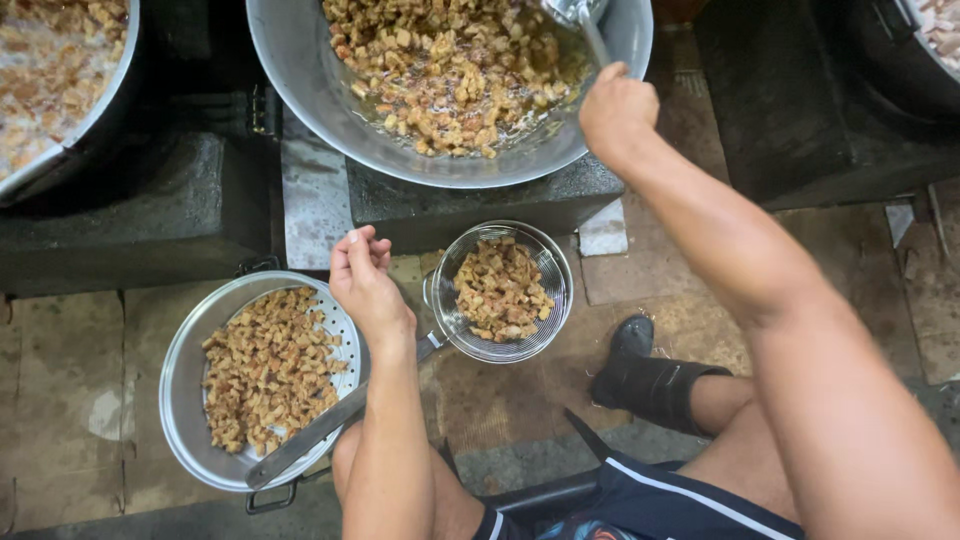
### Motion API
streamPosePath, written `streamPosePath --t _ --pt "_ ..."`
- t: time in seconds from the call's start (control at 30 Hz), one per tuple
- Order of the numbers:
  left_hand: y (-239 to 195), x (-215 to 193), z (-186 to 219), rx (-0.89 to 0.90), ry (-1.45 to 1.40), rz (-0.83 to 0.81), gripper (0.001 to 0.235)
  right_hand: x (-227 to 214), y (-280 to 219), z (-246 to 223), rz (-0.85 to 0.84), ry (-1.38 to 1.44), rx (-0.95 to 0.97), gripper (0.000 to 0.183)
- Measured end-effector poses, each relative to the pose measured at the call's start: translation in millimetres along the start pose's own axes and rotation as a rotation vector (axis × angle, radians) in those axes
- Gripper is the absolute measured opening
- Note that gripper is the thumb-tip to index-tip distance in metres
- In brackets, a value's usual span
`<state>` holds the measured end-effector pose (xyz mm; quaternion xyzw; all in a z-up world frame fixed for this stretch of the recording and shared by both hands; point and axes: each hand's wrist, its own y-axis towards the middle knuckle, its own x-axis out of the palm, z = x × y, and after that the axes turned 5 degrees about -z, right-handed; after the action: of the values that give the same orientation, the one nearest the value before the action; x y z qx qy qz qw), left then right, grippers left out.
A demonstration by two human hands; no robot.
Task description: The person uses a ladle to scoop fried meat out of a large wok, transfers it into a handheld strainer, and then places the meat into a metal basin.
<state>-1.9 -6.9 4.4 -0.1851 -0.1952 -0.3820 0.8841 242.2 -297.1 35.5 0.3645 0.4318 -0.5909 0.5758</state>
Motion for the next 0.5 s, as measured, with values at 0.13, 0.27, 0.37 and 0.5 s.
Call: streamPosePath --t 0.13,0.27,0.37,0.5 --pt "-1 -3 4 -0.001 -0.010 0.003 0.018 30 8 -32 -0.053 0.115 -0.070 0.053" --pt "-1 -9 12 0.007 -0.028 0.007 0.017 4 -5 -63 -0.316 0.351 -0.034 0.034" --pt "2 -12 19 0.025 -0.022 0.008 0.018 -33 -26 -77 -0.447 0.476 0.007 0.027" --pt "1 -22 28 0.043 -0.023 0.018 0.020 -62 -55 -87 -0.564 0.641 -0.080 0.029"
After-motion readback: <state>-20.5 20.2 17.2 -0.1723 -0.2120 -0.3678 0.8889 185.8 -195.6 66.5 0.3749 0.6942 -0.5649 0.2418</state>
